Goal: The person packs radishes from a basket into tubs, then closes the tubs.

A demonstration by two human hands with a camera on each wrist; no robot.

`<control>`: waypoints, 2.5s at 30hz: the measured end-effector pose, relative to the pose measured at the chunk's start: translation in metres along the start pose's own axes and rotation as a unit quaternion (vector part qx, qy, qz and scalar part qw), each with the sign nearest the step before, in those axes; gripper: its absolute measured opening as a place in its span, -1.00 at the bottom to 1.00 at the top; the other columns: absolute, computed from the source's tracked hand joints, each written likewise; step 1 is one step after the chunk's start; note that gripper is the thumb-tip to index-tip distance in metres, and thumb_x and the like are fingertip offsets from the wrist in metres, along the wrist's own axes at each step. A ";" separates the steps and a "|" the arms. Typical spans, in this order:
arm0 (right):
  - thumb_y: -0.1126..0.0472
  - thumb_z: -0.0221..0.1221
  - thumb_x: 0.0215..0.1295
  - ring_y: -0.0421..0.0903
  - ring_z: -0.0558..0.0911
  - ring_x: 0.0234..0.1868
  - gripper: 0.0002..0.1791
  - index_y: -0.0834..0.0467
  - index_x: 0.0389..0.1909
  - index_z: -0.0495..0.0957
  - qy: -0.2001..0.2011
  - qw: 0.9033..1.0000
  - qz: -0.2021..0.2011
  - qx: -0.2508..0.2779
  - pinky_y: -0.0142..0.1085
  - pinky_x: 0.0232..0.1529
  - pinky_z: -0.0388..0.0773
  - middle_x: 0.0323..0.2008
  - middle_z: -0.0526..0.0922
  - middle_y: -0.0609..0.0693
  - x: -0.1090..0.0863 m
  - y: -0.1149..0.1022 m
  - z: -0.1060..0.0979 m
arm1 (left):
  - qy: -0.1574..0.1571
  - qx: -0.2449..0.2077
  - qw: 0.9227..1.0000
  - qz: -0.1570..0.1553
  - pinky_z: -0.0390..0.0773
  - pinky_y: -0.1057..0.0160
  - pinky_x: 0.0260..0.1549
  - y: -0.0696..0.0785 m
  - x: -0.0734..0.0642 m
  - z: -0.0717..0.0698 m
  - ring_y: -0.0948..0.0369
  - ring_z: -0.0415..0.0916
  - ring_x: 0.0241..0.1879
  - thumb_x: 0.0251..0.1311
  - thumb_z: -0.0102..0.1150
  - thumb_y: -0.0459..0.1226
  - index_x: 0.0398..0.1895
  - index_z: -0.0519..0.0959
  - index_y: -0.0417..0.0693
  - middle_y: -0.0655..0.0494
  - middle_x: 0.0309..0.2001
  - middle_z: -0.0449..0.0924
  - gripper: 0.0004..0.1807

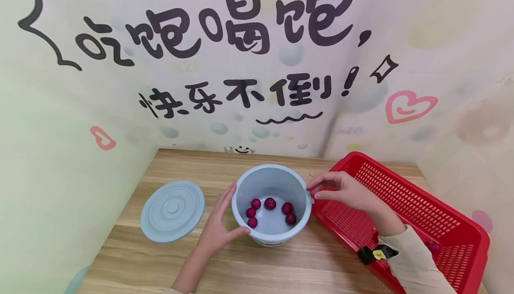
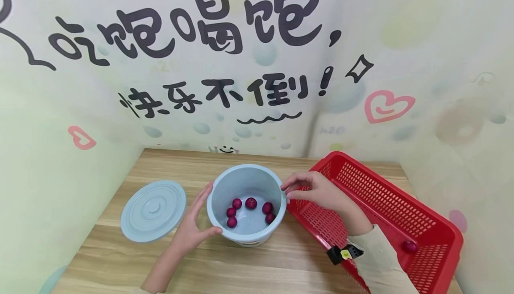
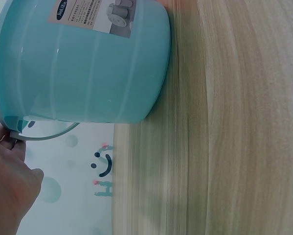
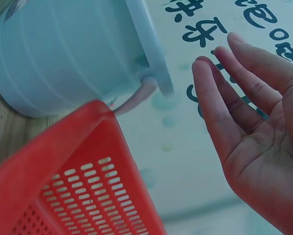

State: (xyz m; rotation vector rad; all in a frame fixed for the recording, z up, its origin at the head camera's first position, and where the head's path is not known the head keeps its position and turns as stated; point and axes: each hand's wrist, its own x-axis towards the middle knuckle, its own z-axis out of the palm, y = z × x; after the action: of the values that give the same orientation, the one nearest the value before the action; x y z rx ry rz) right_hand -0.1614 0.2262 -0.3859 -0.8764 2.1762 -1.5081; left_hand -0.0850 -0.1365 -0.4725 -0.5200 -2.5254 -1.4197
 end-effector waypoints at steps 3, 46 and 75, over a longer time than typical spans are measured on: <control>0.35 0.27 0.29 -0.12 0.72 -0.05 -0.69 0.30 0.04 0.60 0.011 1.000 -0.002 -0.013 -0.35 -0.04 0.74 0.00 0.68 0.29 -0.008 0.003 -0.005 | -0.001 -0.001 1.000 -0.003 -0.13 -0.07 0.58 0.000 0.000 0.000 -0.02 0.06 0.56 -0.14 0.40 0.33 0.59 0.07 0.17 0.14 0.59 0.08 0.22; 0.43 0.01 0.45 -0.27 0.73 -0.04 -0.67 0.34 0.18 0.48 0.069 0.992 0.102 0.036 -0.44 -0.07 0.72 -0.02 0.74 -0.25 -0.158 0.045 -0.035 | -0.005 -0.007 1.000 -0.022 -0.03 -0.24 0.53 0.004 0.000 -0.001 0.00 0.06 0.56 -0.20 0.61 0.03 0.58 0.08 0.23 0.26 0.58 0.07 0.23; 0.17 0.15 0.42 -0.28 0.66 0.02 -0.49 0.21 0.34 0.39 0.033 0.948 0.302 0.098 -0.15 0.06 0.73 0.17 0.64 0.00 -0.213 0.090 -0.019 | -0.005 -0.011 1.000 -0.018 -0.05 -0.27 0.52 0.003 0.002 0.000 -0.03 0.03 0.57 -0.20 0.59 0.08 0.58 0.09 0.22 0.25 0.58 0.08 0.23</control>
State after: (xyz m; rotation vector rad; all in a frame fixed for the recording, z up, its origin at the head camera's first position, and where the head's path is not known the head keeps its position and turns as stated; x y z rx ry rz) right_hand -0.0399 0.4024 -0.4748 -0.0697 2.0248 -1.4033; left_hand -0.0854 -0.1344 -0.4698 -0.4874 -2.5419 -1.4623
